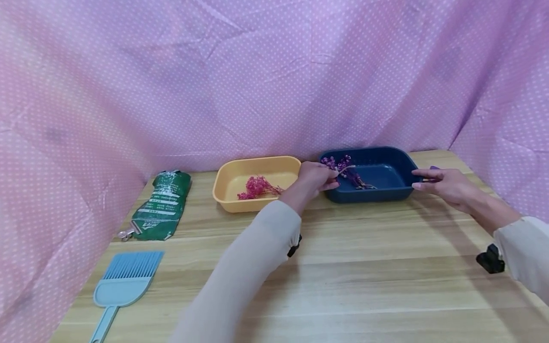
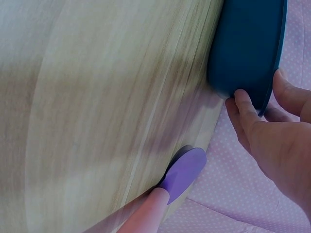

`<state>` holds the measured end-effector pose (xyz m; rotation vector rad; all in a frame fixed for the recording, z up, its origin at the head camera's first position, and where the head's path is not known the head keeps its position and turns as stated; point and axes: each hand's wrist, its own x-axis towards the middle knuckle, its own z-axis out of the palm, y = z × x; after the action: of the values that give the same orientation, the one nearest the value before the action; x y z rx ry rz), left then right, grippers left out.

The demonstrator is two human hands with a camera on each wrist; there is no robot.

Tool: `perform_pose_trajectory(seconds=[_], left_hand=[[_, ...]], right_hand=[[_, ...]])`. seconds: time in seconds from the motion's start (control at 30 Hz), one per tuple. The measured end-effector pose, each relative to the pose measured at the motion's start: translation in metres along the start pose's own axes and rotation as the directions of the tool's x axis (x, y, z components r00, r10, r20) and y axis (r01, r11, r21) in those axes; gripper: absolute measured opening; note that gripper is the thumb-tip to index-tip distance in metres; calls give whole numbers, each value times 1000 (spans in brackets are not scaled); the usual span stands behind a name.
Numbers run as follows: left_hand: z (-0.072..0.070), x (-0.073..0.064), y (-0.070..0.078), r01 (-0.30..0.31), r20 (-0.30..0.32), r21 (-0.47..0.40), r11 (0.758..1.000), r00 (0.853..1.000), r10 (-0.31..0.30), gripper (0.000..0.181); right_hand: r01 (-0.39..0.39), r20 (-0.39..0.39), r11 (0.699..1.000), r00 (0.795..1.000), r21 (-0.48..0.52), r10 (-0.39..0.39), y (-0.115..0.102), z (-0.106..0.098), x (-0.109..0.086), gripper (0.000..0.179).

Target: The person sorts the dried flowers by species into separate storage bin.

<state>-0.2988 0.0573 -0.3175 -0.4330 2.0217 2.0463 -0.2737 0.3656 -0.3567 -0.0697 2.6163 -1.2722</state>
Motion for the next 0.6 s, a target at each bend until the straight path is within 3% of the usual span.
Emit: perform_pose_trajectory(seconds=[0.3, 0.43, 0.6], left_hand=[[15, 10, 0, 44, -53, -39, 998, 998, -46, 12], [14, 10, -1, 50, -33, 7, 999, 998, -49, 33], [4, -1, 2, -10, 28, 116, 993, 1000, 6, 48]], right_hand=[[-6, 7, 1000, 1000, -9, 6, -2, 3, 1, 72], [0, 9, 1000, 1000, 7, 0, -2, 6, 2, 72], [2, 1, 1000, 1000, 9, -2, -5, 5, 2, 72]])
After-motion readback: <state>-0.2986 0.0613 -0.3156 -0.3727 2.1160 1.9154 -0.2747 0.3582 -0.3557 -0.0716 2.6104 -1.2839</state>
